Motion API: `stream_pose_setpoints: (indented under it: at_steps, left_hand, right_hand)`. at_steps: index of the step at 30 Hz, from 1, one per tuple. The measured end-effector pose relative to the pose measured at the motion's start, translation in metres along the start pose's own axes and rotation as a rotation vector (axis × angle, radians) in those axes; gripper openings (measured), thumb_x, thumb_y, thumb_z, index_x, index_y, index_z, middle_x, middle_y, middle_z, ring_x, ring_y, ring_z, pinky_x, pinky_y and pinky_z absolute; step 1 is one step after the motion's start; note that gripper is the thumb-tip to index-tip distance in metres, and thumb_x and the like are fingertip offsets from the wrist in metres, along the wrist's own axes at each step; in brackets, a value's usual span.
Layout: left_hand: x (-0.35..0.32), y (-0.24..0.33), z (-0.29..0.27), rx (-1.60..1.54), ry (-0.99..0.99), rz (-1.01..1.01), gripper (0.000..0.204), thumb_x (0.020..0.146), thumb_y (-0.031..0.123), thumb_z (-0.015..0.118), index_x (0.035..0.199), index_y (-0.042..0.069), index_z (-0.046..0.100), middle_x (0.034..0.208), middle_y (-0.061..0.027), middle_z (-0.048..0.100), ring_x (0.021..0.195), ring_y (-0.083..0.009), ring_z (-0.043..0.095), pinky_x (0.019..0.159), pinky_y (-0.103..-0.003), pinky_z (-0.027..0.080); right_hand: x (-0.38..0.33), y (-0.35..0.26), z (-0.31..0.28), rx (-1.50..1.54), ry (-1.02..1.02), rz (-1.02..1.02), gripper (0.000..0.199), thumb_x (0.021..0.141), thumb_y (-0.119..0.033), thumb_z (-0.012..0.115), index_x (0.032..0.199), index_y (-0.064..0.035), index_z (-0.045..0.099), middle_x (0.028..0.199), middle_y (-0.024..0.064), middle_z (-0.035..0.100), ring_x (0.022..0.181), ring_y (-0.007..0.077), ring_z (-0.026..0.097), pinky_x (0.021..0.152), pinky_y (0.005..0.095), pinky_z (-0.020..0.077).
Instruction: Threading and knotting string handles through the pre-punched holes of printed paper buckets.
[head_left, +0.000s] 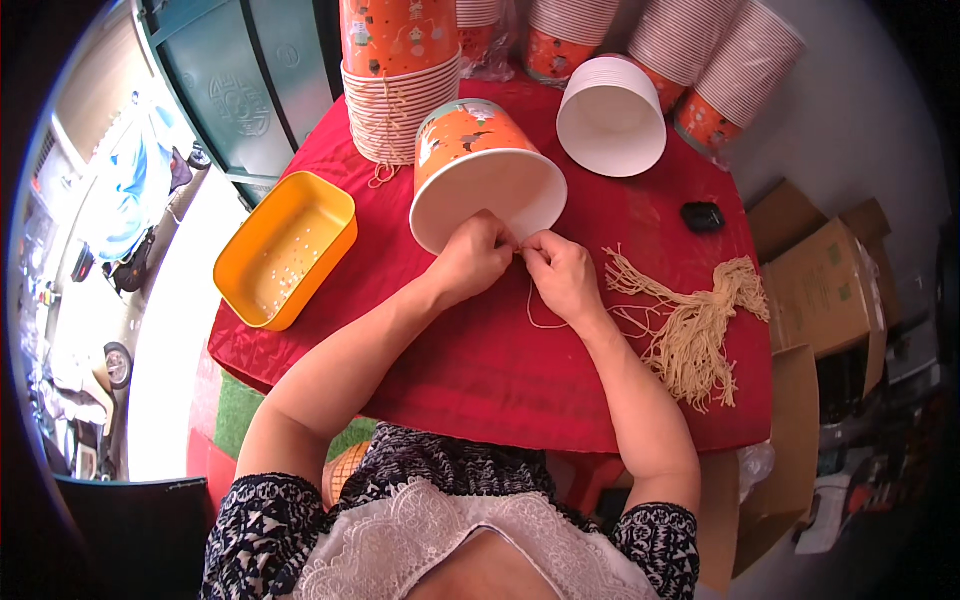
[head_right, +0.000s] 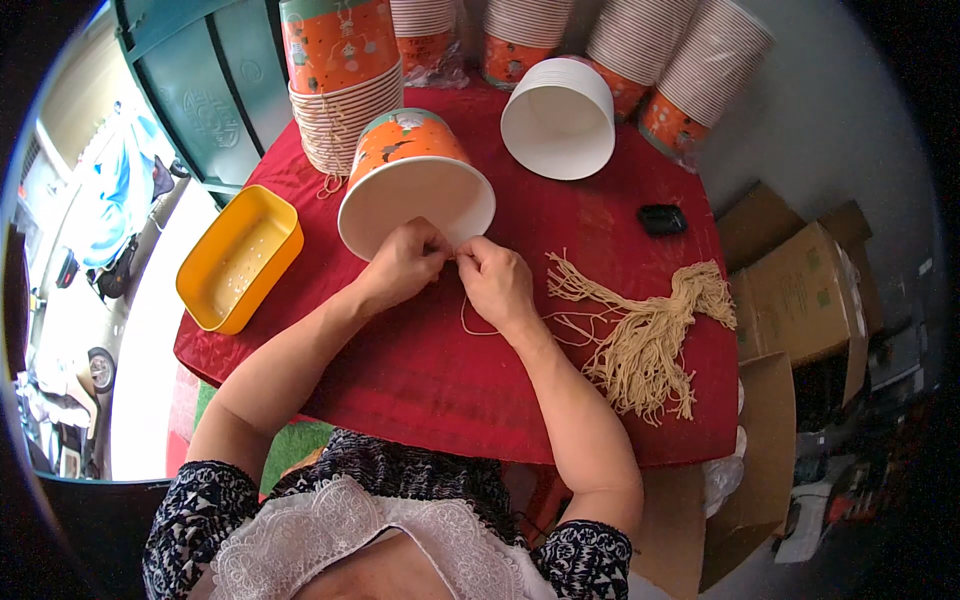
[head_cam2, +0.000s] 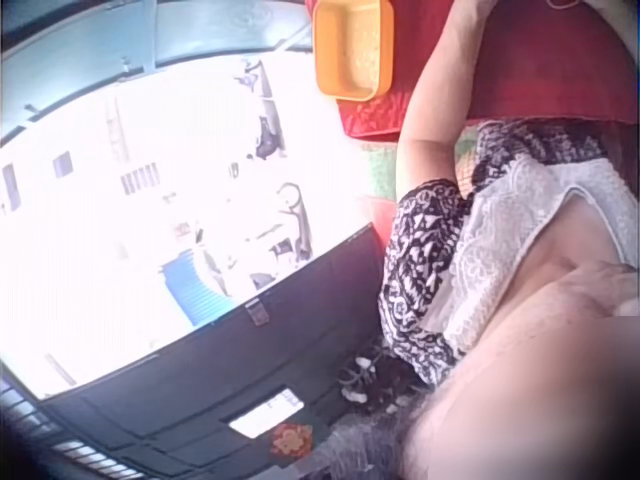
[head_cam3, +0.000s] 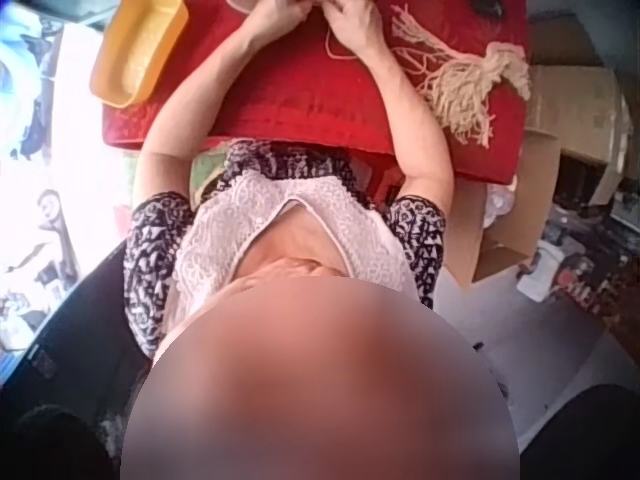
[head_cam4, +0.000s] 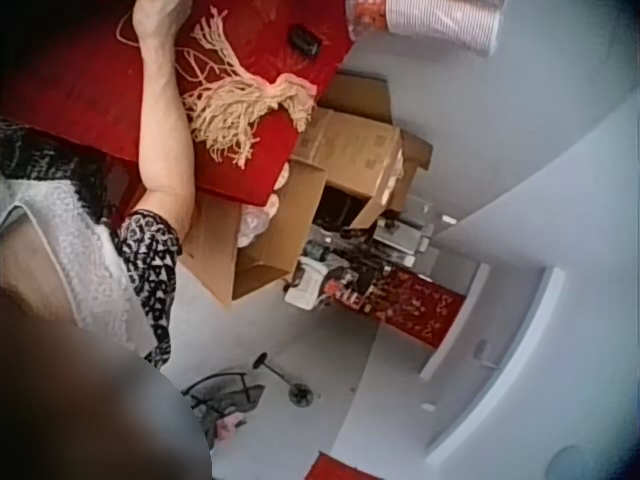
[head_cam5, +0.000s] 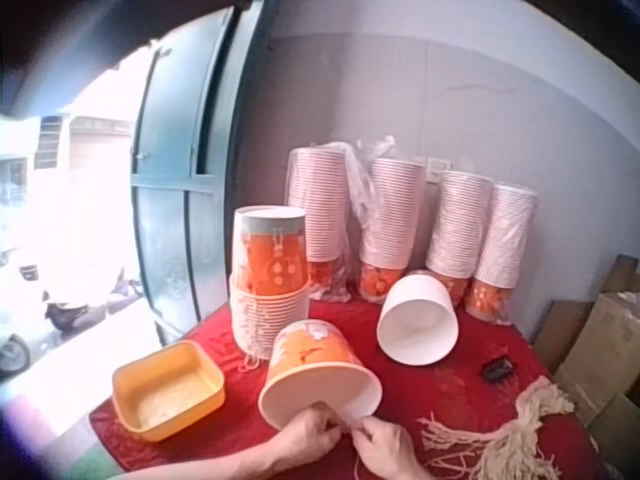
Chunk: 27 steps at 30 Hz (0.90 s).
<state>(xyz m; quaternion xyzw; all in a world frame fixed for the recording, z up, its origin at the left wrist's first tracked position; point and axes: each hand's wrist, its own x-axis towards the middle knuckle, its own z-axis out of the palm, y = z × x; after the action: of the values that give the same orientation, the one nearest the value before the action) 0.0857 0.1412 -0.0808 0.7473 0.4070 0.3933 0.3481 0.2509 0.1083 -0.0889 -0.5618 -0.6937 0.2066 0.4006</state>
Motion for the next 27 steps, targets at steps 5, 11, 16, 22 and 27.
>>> stream_pose_setpoints:
  at_steps: [5, 11, 16, 22, 27]
  left_hand:
    - [-0.001, -0.001, 0.001, 0.005, 0.026, 0.134, 0.011, 0.069, -0.001, 0.060, 0.074, -0.007, 0.067, 0.065, -0.0232, 0.063, 0.061, -0.0304, 0.064, 0.058, -0.040, 0.050]
    - [-0.001, -0.002, 0.009, 0.039, 0.115, 0.151, 0.010, 0.070, -0.001, 0.059, 0.073, -0.007, 0.066, 0.066, -0.0231, 0.063, 0.061, -0.0324, 0.064, 0.059, -0.040, 0.050]
    - [0.000, -0.003, 0.004, 0.038, 0.083, 0.076, 0.009, 0.071, -0.001, 0.059, 0.072, -0.007, 0.066, 0.066, -0.0232, 0.063, 0.062, -0.0327, 0.064, 0.059, -0.041, 0.050]
    - [0.000, -0.001, 0.003, 0.010, 0.055, -0.023, 0.010, 0.073, 0.000, 0.058, 0.072, -0.007, 0.065, 0.067, -0.0232, 0.063, 0.063, -0.0315, 0.065, 0.061, -0.041, 0.051]
    - [0.001, -0.001, 0.004, 0.024, 0.066, -0.062, 0.010, 0.074, 0.001, 0.059, 0.071, -0.008, 0.064, 0.068, -0.0242, 0.063, 0.064, -0.0325, 0.065, 0.061, -0.042, 0.051]
  right_hand:
    - [0.000, 0.001, 0.002, 0.006, 0.004, 0.026, 0.015, 0.086, -0.015, 0.063, 0.091, -0.0025, 0.068, 0.082, 0.0181, 0.069, 0.076, 0.0361, 0.068, 0.066, 0.0431, 0.0525]
    - [-0.001, 0.002, 0.003, -0.007, 0.018, 0.009, 0.015, 0.087, -0.015, 0.062, 0.091, -0.0020, 0.068, 0.081, 0.0184, 0.068, 0.076, 0.0361, 0.068, 0.065, 0.0427, 0.0525]
    - [-0.001, -0.003, -0.006, -0.009, 0.002, 0.018, 0.014, 0.087, -0.015, 0.062, 0.090, -0.0031, 0.068, 0.078, 0.0180, 0.068, 0.073, 0.0361, 0.068, 0.063, 0.0431, 0.0521]
    - [-0.007, -0.009, -0.015, -0.169, -0.010, -0.023, 0.012, 0.087, -0.014, 0.063, 0.090, -0.0028, 0.067, 0.073, 0.0171, 0.066, 0.065, 0.0308, 0.066, 0.059, 0.0401, 0.0500]
    - [-0.008, -0.006, -0.015, -0.231, -0.008, -0.031, 0.013, 0.088, -0.016, 0.061, 0.089, -0.0045, 0.067, 0.075, 0.0184, 0.067, 0.072, 0.0379, 0.067, 0.062, 0.0456, 0.0524]
